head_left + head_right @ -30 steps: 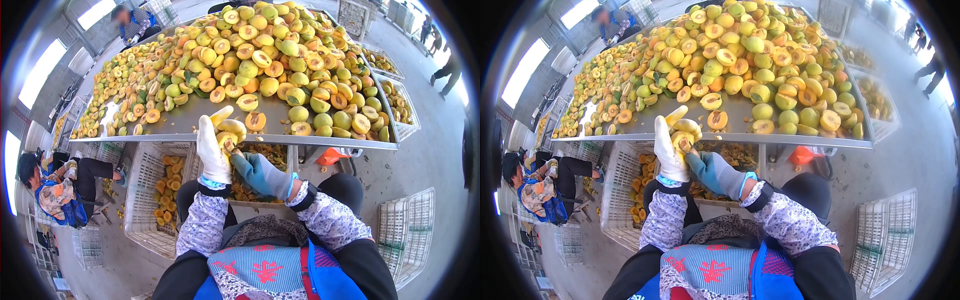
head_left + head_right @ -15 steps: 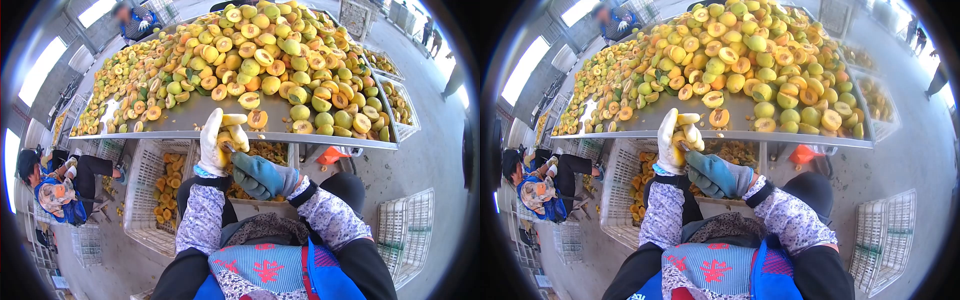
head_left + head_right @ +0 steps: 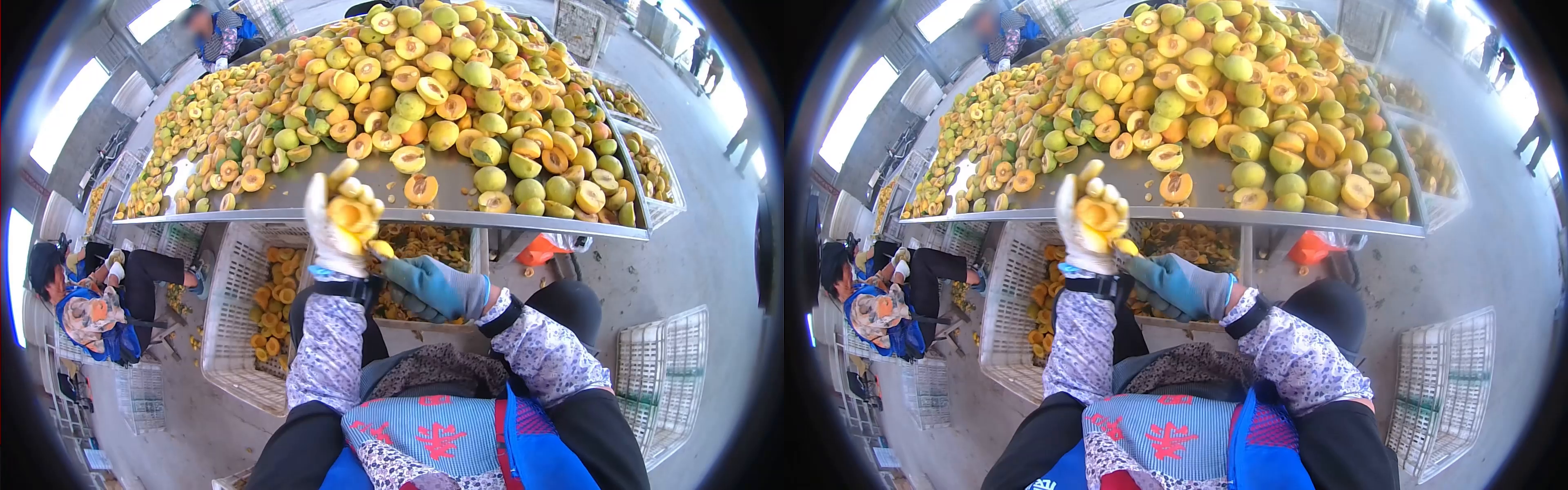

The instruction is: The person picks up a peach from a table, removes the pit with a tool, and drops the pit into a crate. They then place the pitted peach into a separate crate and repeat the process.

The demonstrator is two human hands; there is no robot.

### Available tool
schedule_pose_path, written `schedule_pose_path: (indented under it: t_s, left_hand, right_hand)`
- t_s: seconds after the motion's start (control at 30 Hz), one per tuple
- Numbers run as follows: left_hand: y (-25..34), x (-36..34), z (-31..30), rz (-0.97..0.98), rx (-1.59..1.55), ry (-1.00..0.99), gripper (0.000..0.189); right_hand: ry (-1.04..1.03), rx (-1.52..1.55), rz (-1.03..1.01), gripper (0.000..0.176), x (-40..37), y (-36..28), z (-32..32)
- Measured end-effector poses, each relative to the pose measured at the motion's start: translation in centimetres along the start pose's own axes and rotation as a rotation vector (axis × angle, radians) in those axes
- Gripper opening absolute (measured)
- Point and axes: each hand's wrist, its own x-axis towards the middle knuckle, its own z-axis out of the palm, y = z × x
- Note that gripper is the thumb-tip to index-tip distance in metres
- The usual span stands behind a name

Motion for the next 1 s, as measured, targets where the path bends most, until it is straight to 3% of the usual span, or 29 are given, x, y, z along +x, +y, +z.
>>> schedule_pose_path:
  t_s: [0.03,0.1,0.17,0.23,0.27,0.33,0.4,0.43,0.47,0.53,0.7,0.8,0.83,0.93,1.0]
  left_hand:
    - [1.5,-0.2,0.1,0.116,0.031,0.059,0.047]
    - [6.1,-2.1,1.4,0.285,0.472,0.3,0.05]
    - [11.1,-3.0,0.2,0.155,0.894,0.485,0.045]
    - [12.5,-2.6,-3.1,0.342,1.55,0.591,0.041]
    - [12.4,-2.6,-3.8,0.49,1.805,0.586,0.042]
    - [9.3,-2.1,1.0,0.352,1.661,0.467,0.04]
    - [4.3,-0.2,3.3,0.309,1.724,0.259,0.039]
    - [1.7,0.7,4.7,0.198,1.72,0.201,0.052]
    - [-0.8,1.9,4.8,0.152,1.815,0.129,0.06]
    - [-4.1,3.9,5.2,-0.031,2.092,-0.007,0.057]
    - [-6.1,6.2,3.6,0.029,1.864,-0.292,0.054]
    - [-4.9,5.2,3.6,0.059,1.325,-0.125,0.041]
    - [-4.3,4.6,3.7,0.181,1.354,-0.128,0.034]
    - [-3.2,1.9,4.7,0.256,1.164,-0.164,0.038]
    - [-3.4,0.3,4.8,0.104,0.887,-0.137,0.054]
  right_hand:
    - [0.144,-0.309,-0.138,0.049,0.9,2.0,-0.6]
    - [0.438,-0.917,-0.409,0.045,3.8,7.9,-2.0]
    - [0.462,-0.946,-0.297,0.041,2.7,6.6,-1.8]
    - [0.514,-0.941,-0.282,0.039,2.1,5.3,-1.8]
    - [0.553,-0.919,-0.321,0.039,2.0,4.9,-1.7]
    - [0.583,-0.843,-0.373,0.038,1.6,4.1,-1.4]
    - [0.561,-0.744,-0.392,0.037,1.0,3.5,-1.2]
    - [0.556,-0.767,-0.384,0.038,0.8,3.6,-1.4]
    - [0.555,-0.789,-0.375,0.038,0.6,3.8,-1.7]
    - [0.55,-0.824,-0.339,0.039,0.2,4.0,-2.2]
    - [0.49,-0.798,-0.244,0.039,-2.1,2.5,-2.9]
    - [0.633,-0.589,-0.368,0.039,-2.7,1.4,-3.2]
    - [0.653,-0.423,-0.522,0.04,-1.8,2.0,-3.4]
    - [0.635,-0.212,-0.671,0.041,-0.5,1.3,-2.9]
    - [0.609,-0.202,-0.742,0.042,0.0,1.1,-2.1]
